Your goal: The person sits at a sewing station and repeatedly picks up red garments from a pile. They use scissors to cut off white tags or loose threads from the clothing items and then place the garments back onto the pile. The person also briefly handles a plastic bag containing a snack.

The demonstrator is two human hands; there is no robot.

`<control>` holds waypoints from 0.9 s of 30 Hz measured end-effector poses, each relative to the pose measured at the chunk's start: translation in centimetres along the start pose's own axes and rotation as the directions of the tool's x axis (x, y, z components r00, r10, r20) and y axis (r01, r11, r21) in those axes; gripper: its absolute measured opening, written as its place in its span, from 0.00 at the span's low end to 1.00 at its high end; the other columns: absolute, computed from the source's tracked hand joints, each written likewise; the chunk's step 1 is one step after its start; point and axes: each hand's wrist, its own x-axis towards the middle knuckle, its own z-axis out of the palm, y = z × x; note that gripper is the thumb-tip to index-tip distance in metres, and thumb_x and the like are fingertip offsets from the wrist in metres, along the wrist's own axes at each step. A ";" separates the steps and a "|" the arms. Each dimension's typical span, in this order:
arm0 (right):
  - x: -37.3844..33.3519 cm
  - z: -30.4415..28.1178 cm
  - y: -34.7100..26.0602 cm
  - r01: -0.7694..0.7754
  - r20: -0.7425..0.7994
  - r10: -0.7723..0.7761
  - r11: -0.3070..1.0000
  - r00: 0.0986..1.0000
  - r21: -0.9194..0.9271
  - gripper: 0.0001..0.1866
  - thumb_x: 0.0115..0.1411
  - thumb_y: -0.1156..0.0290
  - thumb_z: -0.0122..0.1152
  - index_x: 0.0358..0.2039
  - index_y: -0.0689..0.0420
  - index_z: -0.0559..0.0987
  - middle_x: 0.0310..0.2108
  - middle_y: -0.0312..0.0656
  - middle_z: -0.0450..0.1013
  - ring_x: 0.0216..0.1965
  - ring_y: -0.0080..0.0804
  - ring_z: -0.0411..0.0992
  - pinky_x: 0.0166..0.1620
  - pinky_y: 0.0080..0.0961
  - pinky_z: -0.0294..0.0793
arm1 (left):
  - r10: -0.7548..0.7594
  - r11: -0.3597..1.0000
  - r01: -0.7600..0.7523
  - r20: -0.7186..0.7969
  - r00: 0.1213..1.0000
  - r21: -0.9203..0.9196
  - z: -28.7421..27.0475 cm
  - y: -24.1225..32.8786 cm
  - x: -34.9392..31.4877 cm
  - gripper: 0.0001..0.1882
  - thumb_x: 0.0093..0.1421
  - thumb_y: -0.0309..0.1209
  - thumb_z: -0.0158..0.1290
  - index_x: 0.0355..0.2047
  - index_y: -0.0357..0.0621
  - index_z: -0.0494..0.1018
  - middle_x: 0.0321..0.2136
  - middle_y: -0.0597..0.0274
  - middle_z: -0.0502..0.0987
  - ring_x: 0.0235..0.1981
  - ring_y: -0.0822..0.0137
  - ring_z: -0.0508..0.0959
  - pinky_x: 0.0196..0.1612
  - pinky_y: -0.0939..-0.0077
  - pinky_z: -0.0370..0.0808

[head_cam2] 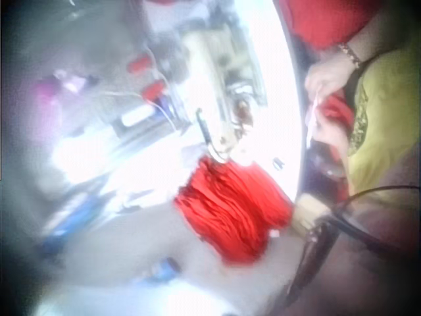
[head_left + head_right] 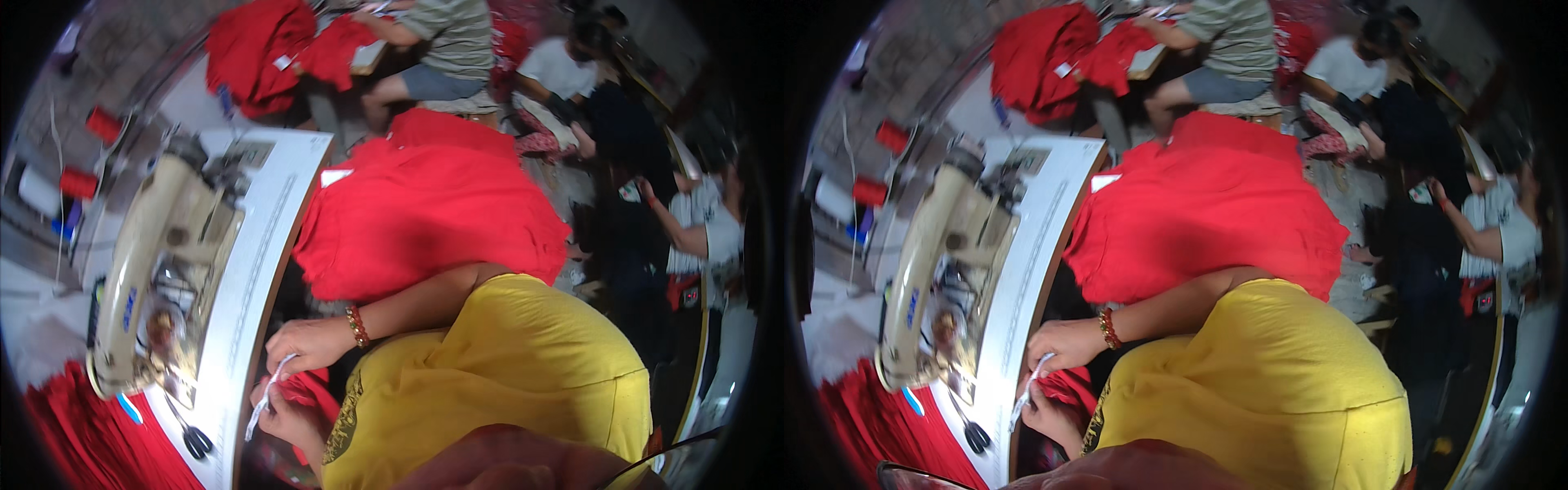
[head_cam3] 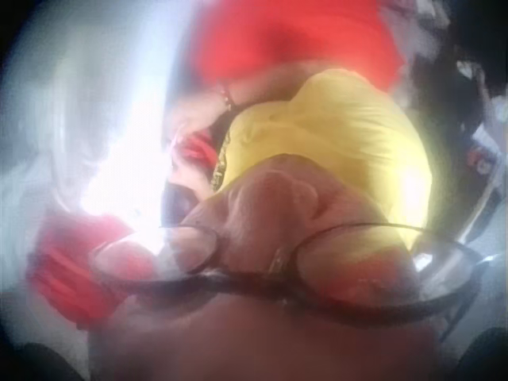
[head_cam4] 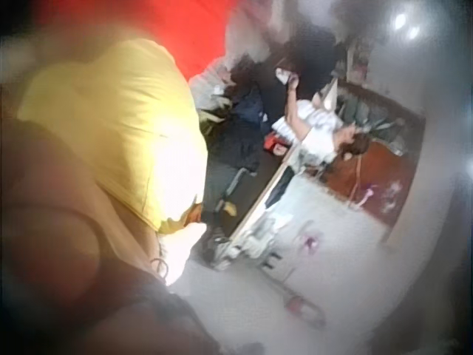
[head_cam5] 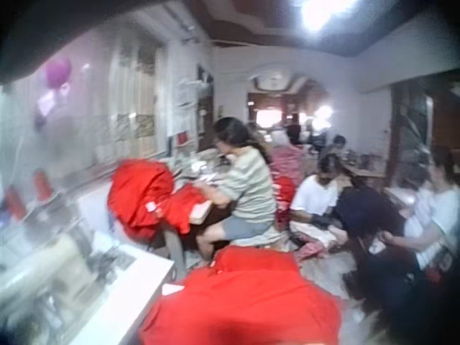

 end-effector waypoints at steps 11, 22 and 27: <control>-8.3 -1.1 1.8 -0.554 -0.139 0.542 0.830 0.829 -0.065 0.13 0.60 0.62 0.58 0.37 0.59 0.79 0.24 0.43 0.74 0.27 0.32 0.72 0.30 0.29 0.68 | 0.096 0.978 -0.137 0.248 0.964 0.155 6.3 -5.0 -0.8 0.05 0.62 0.23 0.50 0.32 0.31 0.72 0.30 0.55 0.75 0.31 0.66 0.74 0.39 0.74 0.70; -9.8 0.7 4.8 -0.520 -0.174 0.509 0.854 0.843 -0.020 0.14 0.59 0.63 0.59 0.40 0.61 0.78 0.31 0.45 0.76 0.35 0.35 0.75 0.38 0.30 0.71 | -0.224 0.969 0.242 0.250 0.942 -0.045 5.6 -5.4 -1.8 0.12 0.63 0.23 0.50 0.42 0.23 0.73 0.36 0.52 0.78 0.36 0.67 0.76 0.44 0.75 0.71; -10.2 1.2 5.9 -0.385 -0.280 0.368 0.923 0.887 -0.005 0.12 0.55 0.65 0.63 0.37 0.59 0.80 0.23 0.45 0.75 0.26 0.33 0.73 0.29 0.32 0.68 | -0.227 0.951 0.270 0.253 0.940 -0.151 6.2 -4.4 -2.2 0.14 0.62 0.22 0.51 0.45 0.23 0.72 0.37 0.51 0.78 0.37 0.68 0.76 0.44 0.77 0.71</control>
